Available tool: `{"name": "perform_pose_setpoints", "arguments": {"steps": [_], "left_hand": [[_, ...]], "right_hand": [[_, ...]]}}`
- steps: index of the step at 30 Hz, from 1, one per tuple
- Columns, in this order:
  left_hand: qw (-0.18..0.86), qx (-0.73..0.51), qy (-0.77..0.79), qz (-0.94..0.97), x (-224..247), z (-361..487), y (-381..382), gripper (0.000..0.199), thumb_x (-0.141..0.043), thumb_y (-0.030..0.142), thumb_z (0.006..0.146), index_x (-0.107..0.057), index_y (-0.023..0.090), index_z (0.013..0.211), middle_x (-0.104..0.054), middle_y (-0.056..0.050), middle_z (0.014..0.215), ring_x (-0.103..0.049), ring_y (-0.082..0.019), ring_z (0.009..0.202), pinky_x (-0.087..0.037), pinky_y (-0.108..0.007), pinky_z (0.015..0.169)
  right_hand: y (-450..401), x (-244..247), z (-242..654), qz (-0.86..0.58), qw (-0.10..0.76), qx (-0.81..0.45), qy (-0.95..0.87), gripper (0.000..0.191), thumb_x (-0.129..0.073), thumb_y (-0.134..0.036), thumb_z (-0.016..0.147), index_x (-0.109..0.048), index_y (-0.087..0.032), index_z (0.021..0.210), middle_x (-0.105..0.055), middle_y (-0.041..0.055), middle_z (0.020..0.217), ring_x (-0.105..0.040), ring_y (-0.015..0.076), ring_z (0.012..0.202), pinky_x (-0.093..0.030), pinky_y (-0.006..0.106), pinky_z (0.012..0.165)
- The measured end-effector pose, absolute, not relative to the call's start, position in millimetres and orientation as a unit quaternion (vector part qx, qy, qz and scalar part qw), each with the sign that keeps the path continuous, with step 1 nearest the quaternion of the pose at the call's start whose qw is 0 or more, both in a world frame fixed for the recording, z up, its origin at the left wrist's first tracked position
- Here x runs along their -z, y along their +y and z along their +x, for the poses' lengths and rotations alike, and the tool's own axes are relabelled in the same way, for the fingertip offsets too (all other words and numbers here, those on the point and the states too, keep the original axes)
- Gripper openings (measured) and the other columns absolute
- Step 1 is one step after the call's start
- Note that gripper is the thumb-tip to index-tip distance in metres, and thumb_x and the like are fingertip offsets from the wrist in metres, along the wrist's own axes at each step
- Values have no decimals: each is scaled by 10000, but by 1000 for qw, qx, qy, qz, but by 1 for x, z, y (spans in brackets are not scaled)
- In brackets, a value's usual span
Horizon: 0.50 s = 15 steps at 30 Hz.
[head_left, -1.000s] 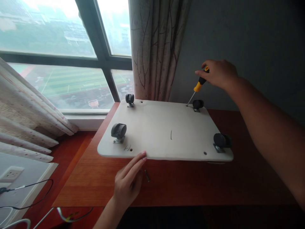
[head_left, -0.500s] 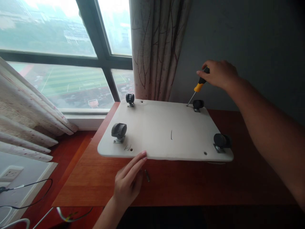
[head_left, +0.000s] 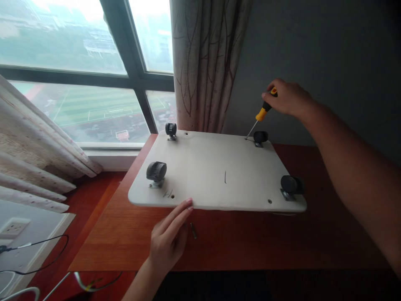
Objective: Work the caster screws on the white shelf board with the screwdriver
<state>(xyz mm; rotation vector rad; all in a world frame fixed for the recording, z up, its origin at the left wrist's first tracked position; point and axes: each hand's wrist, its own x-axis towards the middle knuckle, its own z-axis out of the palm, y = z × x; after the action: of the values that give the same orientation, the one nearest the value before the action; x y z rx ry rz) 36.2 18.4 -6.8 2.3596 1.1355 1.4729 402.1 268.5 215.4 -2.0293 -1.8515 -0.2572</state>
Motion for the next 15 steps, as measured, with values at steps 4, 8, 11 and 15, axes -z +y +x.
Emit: {"name": "perform_pose_setpoints", "arguments": {"steps": [4, 8, 11, 15], "left_hand": [[67, -489, 375, 785, 7, 36, 19, 519, -547, -57, 875, -616, 153, 1345, -647, -127, 1373, -650, -221, 1239, -558, -309, 1028], [59, -488, 375, 786, 7, 36, 19, 510, -551, -52, 872, -623, 145, 1337, -652, -128, 1367, -654, -228, 1235, -559, -301, 1028], [60, -490, 374, 785, 8, 35, 19, 510, -554, -53, 871, -624, 144, 1336, -652, -128, 1367, -654, -227, 1236, -555, -302, 1036], [70, -486, 374, 787, 8, 35, 19, 509, -548, -49, 880, -618, 151, 1343, -645, -126, 1376, -647, -219, 1244, -551, -301, 1040]], "right_hand": [[272, -216, 407, -673, 258, -71, -689, 438, -579, -218, 857, -589, -251, 1294, -608, 102, 1259, -638, 234, 990, -595, 330, 645], [266, -218, 404, -672, 238, -3, -701, 430, -636, -343, 871, -619, -256, 1292, -654, 94, 1130, -653, 218, 886, -584, 356, 679], [260, -219, 396, -696, 184, 110, -685, 458, -643, -509, 874, -655, -240, 1245, -703, 94, 977, -661, 257, 884, -544, 442, 823], [262, -220, 394, -715, 172, 98, -671, 432, -552, -510, 915, -650, -252, 1248, -700, 116, 1086, -653, 274, 916, -529, 463, 827]]}}
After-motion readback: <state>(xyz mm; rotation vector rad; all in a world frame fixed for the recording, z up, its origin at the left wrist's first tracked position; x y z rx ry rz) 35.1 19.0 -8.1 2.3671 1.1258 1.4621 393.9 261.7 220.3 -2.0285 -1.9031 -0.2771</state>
